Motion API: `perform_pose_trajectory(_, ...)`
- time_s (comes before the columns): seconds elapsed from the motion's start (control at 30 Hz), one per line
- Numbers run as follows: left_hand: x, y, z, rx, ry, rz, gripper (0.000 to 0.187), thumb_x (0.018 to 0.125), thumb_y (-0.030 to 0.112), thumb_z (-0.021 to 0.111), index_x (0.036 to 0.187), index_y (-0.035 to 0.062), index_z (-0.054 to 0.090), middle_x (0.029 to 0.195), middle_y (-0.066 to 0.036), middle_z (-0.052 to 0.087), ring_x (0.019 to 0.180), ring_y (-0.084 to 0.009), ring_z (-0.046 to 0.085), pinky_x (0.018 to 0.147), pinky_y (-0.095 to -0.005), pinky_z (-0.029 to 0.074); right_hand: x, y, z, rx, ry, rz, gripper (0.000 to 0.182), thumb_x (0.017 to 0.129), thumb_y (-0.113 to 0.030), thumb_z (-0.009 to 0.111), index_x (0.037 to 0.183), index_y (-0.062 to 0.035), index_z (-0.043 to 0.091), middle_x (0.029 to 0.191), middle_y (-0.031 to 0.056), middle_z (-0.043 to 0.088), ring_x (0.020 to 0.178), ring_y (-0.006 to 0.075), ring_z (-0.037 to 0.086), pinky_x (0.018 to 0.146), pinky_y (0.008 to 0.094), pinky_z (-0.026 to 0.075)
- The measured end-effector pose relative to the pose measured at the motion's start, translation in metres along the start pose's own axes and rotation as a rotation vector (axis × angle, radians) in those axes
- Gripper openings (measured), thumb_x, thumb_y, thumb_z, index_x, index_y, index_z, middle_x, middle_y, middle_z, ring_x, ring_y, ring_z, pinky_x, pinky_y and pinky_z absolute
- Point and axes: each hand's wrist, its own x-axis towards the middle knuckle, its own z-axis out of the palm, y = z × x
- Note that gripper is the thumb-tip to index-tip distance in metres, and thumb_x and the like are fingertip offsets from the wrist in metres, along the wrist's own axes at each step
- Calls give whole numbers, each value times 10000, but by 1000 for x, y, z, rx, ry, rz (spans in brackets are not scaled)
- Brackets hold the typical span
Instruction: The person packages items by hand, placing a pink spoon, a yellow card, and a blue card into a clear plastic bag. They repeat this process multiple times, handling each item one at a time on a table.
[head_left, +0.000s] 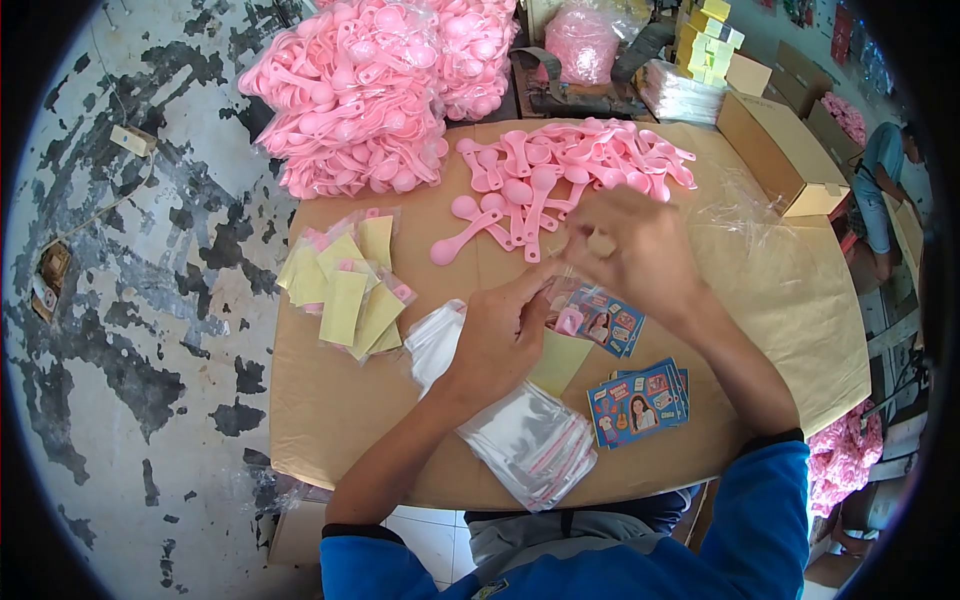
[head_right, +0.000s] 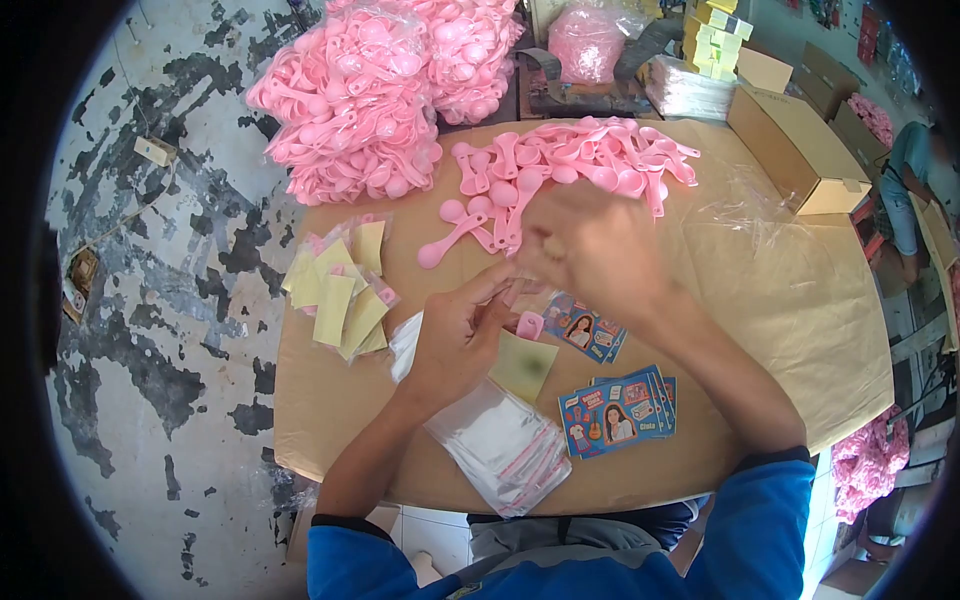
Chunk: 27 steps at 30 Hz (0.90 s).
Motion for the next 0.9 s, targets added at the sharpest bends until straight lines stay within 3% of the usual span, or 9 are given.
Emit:
perform_pose_trajectory(0.07,-1,-4,1,-47,-50,23,392,980,33,447,1371,-2,437,1161,-152,641,886,-168,681,735,-268,549,10,7,-19,263,-69,246,82,755,-116,657,804,-51,646,762,50,641,675,138,607,630,275,481)
perform_pose_trajectory(0.2,6,5,0,-464,27,-108,379,997,117,465,1360,11,433,1150,-150,641,880,-198,694,725,-275,546,21,58,-91,660,-65,436,141,843,-156,566,873,-41,642,793,-2,639,710,81,583,621,227,437)
perform_pose_trajectory(0.33,15,-9,-5,-514,38,-190,360,999,179,486,1313,4,460,1150,-138,643,890,-192,688,733,-268,543,-18,183,-145,1360,-449,222,188,841,-137,553,953,-37,665,854,29,662,695,98,574,623,254,445)
perform_pose_trajectory(0.47,15,-7,-7,-523,13,-268,367,991,199,512,1304,10,486,1151,-115,647,926,-176,676,777,-271,539,-70,272,-126,-50,-217,560,212,856,-102,552,1010,-32,679,891,58,679,758,143,606,702,292,484)
perform_pose_trajectory(0.53,17,-11,-10,-533,-32,-340,338,992,194,516,1264,-5,535,1081,-95,671,925,-134,656,806,-254,523,-60,266,-122,-382,87,607,220,865,-87,553,1033,-33,684,910,73,686,812,156,624,767,305,494)
perform_pose_trajectory(0.63,17,-20,-13,-549,-57,-383,318,990,200,524,1224,-6,586,1054,-80,682,908,-106,640,803,-244,519,-19,194,-113,-169,353,397,251,881,-64,526,1087,-36,668,990,85,684,885,156,622,807,318,493)
perform_pose_trajectory(0.7,19,-18,-14,-588,-42,-384,320,987,221,530,1221,14,597,1086,-83,672,913,-117,645,799,-256,528,-6,160,-88,286,259,384,276,901,-157,545,1104,-3,654,1087,88,670,998,183,611,864,291,464)
perform_pose_trajectory(0.8,16,1,-11,-672,23,-342,332,985,255,535,1235,44,593,1140,-93,654,936,-147,660,806,-284,545,-4,81,-48,547,-604,179,461,947,-401,496,1170,-4,566,944,60,638,937,145,595,806,263,472)
perform_pose_trajectory(0.9,16,6,-12,-618,103,-222,336,987,253,531,1240,41,590,1120,-82,657,924,-139,654,799,-286,550,-7,10,-9,594,-649,355,313,906,-207,643,1158,-30,587,911,33,647,825,98,615,742,261,494)
